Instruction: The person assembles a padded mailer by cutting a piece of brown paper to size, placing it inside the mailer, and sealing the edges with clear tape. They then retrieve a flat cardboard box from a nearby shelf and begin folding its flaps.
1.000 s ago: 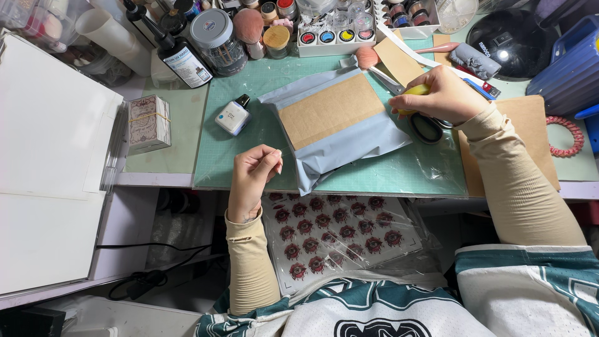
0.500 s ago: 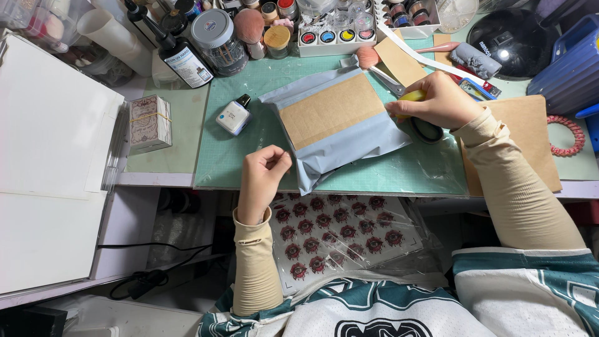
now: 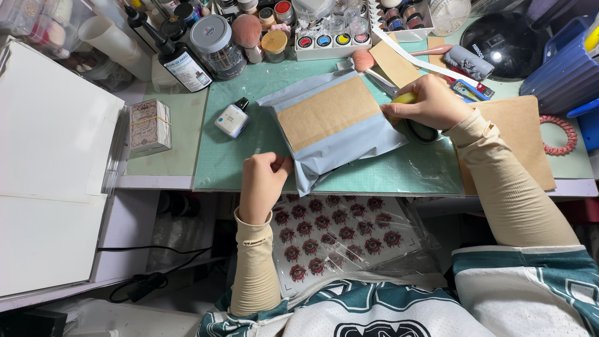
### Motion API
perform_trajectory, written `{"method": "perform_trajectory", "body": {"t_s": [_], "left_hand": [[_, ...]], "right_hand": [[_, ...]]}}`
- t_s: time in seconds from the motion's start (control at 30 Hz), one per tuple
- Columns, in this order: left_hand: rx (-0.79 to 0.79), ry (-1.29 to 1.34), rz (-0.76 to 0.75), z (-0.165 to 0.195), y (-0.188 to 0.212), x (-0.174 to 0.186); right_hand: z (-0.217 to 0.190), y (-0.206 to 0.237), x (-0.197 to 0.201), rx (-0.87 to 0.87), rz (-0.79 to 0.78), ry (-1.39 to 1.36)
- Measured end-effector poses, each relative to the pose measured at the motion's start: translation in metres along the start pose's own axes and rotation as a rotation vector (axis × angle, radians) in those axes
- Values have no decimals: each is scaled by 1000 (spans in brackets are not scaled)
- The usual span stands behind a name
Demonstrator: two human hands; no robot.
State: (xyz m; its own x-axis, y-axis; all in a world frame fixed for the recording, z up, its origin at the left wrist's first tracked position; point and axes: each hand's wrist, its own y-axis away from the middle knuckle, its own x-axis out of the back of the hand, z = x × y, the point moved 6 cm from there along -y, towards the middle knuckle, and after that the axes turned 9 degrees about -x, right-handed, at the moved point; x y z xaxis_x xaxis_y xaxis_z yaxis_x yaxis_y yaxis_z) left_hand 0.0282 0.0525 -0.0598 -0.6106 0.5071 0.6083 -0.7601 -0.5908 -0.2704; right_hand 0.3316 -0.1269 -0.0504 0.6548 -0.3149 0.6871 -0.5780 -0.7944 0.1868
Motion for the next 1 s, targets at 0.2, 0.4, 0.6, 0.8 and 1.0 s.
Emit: {"method": "perform_trajectory", "body": {"t_s": [0.2, 0.4, 0.6, 0.8, 1.0], "left_hand": [[-33, -164, 281, 42, 9, 20], [-258, -270, 290, 59, 19, -4], [-174, -469, 324, 59, 39, -19], [-93, -395, 264, 67, 33, 9], [-735, -85, 138, 138, -54, 9]], "right_hand": [[-3, 4, 0, 20, 12, 1], [-8, 4, 1, 40, 38, 48], [-13, 6, 0, 65, 42, 39], [-12, 6, -2, 35, 9, -5], [-11, 5, -2, 63, 17, 10]]}}
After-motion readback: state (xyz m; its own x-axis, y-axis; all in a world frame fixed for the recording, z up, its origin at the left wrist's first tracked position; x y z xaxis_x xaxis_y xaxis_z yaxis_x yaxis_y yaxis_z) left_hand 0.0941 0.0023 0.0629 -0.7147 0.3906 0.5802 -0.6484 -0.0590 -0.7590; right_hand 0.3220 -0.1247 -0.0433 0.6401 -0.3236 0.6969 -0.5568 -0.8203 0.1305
